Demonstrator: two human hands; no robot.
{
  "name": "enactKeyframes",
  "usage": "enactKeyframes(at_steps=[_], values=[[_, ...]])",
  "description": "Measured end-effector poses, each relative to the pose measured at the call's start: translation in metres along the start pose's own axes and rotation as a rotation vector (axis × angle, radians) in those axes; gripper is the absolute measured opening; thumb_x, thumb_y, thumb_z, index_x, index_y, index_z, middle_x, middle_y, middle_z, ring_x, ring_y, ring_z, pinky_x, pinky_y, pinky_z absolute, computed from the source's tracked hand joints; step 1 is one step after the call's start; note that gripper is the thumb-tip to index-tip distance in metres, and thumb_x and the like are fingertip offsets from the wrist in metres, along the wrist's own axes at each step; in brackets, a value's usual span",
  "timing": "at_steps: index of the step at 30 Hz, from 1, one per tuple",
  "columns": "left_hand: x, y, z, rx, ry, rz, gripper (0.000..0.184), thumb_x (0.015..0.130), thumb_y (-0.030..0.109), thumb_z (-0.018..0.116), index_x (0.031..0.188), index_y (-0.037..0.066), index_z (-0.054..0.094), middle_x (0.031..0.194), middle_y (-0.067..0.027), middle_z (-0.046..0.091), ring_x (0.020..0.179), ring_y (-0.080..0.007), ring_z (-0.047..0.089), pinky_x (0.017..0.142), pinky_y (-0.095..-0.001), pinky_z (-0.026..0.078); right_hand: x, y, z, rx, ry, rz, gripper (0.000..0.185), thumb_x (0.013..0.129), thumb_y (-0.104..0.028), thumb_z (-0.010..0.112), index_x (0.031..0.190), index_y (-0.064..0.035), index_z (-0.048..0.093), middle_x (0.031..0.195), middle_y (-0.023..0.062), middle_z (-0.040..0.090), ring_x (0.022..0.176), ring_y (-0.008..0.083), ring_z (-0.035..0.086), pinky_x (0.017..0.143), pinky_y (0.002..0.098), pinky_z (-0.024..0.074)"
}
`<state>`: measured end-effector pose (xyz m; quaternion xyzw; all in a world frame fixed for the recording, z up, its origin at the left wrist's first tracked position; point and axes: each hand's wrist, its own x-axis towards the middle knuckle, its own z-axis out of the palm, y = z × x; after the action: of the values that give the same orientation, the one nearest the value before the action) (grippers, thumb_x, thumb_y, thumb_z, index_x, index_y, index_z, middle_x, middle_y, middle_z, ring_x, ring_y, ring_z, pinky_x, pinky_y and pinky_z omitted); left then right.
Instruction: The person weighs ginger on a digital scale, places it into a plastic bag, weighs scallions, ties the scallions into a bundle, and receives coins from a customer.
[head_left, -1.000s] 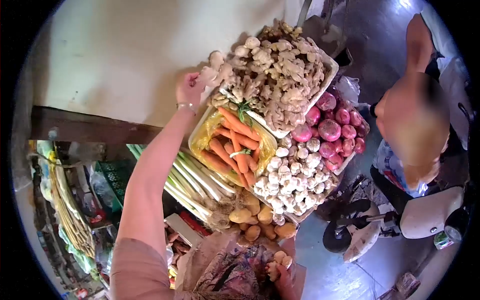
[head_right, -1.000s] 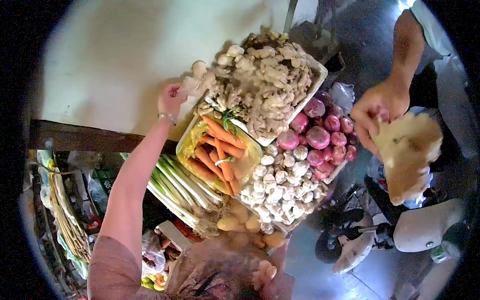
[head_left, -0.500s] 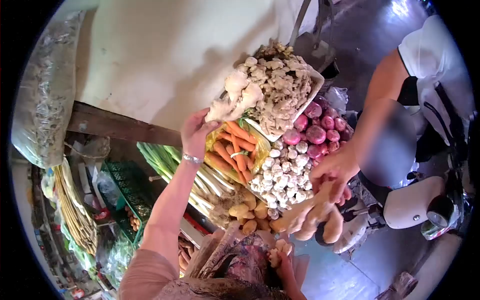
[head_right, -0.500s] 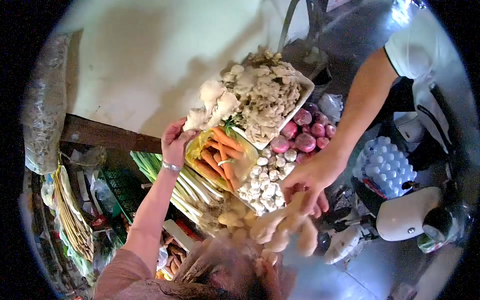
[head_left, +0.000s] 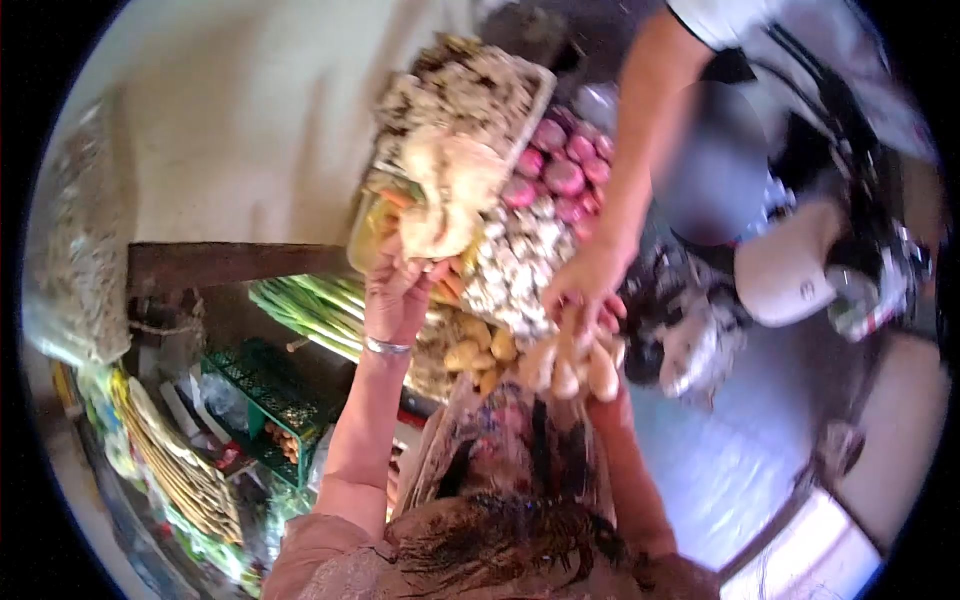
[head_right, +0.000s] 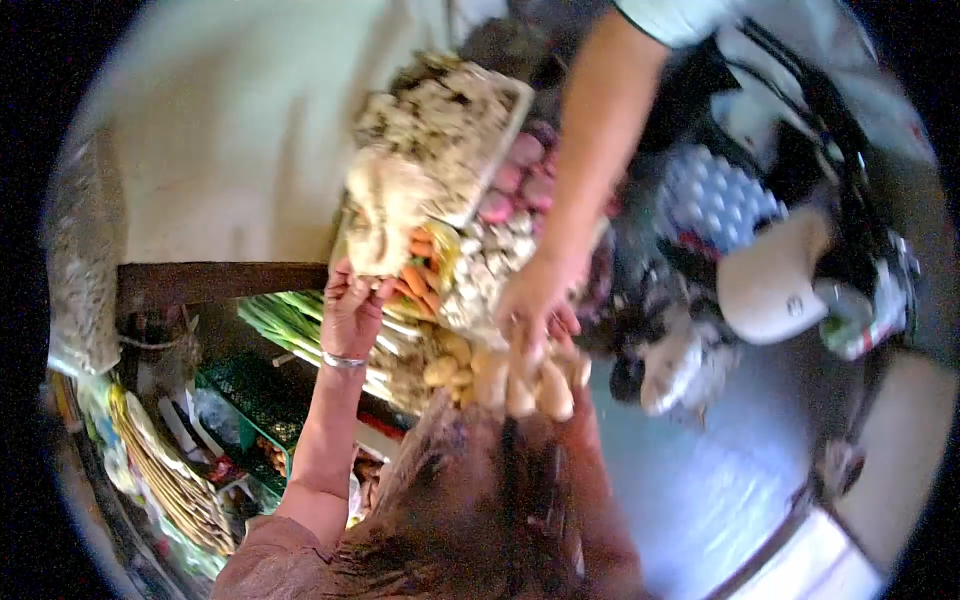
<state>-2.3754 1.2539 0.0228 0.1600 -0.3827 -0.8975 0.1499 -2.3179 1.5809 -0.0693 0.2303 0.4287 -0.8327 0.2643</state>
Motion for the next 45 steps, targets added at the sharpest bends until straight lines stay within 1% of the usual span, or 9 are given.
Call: enactKeyframes(at_steps=[2, 3, 8, 14, 16, 17, 25, 27, 45], values=[[-0.027, -0.003, 0.003, 0.033, 0.042, -0.056, 0.041, 0.085, -0.008, 0.056, 0.125, 0.004, 0.054, 0.113, -0.0136, 0.064, 0.097, -0.0241, 0.066, 0.084, -0.0399, 0.059, -0.005, -0.026, 0.011, 0.175, 0.000, -0.060, 0.032, 0.099, -0.016, 0.045, 0.129, -0.0066, 0.046, 0.119, 0.0066, 0.058, 0.107, 0.0201, 0.058, 0.091, 0.0332, 0.0487], [-0.039, 0.002, 0.020, 0.043, -0.023, -0.087, 0.031, 0.083, 0.001, 0.068, 0.113, 0.007, 0.061, 0.112, -0.0106, 0.065, 0.102, -0.0219, 0.064, 0.084, -0.0345, 0.059, -0.004, -0.035, 0.009, 0.304, -0.060, -0.063, 0.034, 0.100, -0.023, 0.042, 0.131, -0.0077, 0.045, 0.122, 0.0073, 0.056, 0.110, 0.0209, 0.056, 0.093, 0.0341, 0.0480], [-0.092, -0.005, 0.034, 0.125, 0.003, -0.205, 0.025, 0.080, -0.002, 0.069, 0.102, 0.006, 0.060, 0.097, -0.0053, 0.066, 0.090, -0.0197, 0.067, 0.078, -0.0361, 0.062, -0.012, -0.068, -0.003, 0.370, -0.030, -0.032, 0.054, 0.099, -0.053, 0.029, 0.138, -0.0172, 0.039, 0.134, 0.0122, 0.050, 0.121, 0.0284, 0.052, 0.093, 0.0451, 0.0482], [-0.121, -0.029, 0.058, 0.132, -0.035, -0.305, 0.024, 0.082, -0.002, 0.068, 0.104, 0.003, 0.060, 0.100, -0.0069, 0.065, 0.092, -0.0209, 0.067, 0.079, -0.0390, 0.061, -0.016, -0.081, -0.024, 0.417, -0.074, -0.079, 0.056, 0.099, -0.053, 0.027, 0.140, -0.0159, 0.038, 0.135, 0.0126, 0.050, 0.123, 0.0287, 0.050, 0.099, 0.0435, 0.0444], [-0.128, -0.036, 0.056, 0.143, -0.051, -0.332, 0.024, 0.082, -0.003, 0.067, 0.105, 0.003, 0.059, 0.103, -0.0094, 0.066, 0.093, -0.0223, 0.067, 0.080, -0.0395, 0.061, -0.009, -0.074, -0.041, 0.509, -0.323, -0.119, 0.057, 0.099, -0.052, 0.028, 0.140, -0.0134, 0.039, 0.135, 0.0122, 0.050, 0.124, 0.0287, 0.049, 0.102, 0.0415, 0.0424], [-0.131, -0.040, 0.057, 0.150, -0.047, -0.348, 0.025, 0.083, -0.003, 0.066, 0.106, 0.003, 0.059, 0.106, -0.0103, 0.066, 0.093, -0.0229, 0.067, 0.081, -0.0399, 0.060, -0.021, -0.089, -0.018, 0.442, -0.153, -0.082, 0.053, 0.098, -0.050, 0.041, 0.134, -0.0119, 0.043, 0.125, 0.0079, 0.053, 0.116, 0.0228, 0.054, 0.098, 0.0374, 0.0460], [-0.137, -0.062, 0.046, 0.157, -0.084, -0.432, 0.027, 0.085, -0.004, 0.064, 0.110, 0.006, 0.059, 0.105, -0.0106, 0.067, 0.093, -0.0233, 0.068, 0.083, -0.0429, 0.059, -0.017, -0.088, -0.016, 0.486, -0.127, -0.124, 0.050, 0.100, -0.045, 0.037, 0.135, -0.0091, 0.042, 0.129, 0.0078, 0.052, 0.117, 0.0242, 0.052, 0.102, 0.0397, 0.0424], [-0.139, -0.064, 0.048, 0.157, -0.094, -0.438, 0.027, 0.085, -0.003, 0.064, 0.110, 0.007, 0.060, 0.105, -0.0096, 0.067, 0.093, -0.0225, 0.068, 0.083, -0.0433, 0.058, -0.015, -0.087, -0.016, 0.450, -0.103, -0.091, 0.059, 0.097, -0.055, 0.034, 0.139, -0.0139, 0.040, 0.135, 0.0062, 0.049, 0.124, 0.0241, 0.048, 0.106, 0.0400, 0.0375], [-0.133, -0.067, 0.050, 0.147, -0.125, -0.432, 0.029, 0.081, -0.006, 0.067, 0.106, 0.007, 0.059, 0.109, -0.0090, 0.064, 0.099, -0.0258, 0.065, 0.084, -0.0423, 0.058, -0.018, -0.086, -0.031, 0.560, -0.165, -0.077, 0.057, 0.098, -0.052, 0.035, 0.139, -0.0126, 0.039, 0.135, 0.0080, 0.049, 0.124, 0.0266, 0.049, 0.101, 0.0447, 0.0426]])
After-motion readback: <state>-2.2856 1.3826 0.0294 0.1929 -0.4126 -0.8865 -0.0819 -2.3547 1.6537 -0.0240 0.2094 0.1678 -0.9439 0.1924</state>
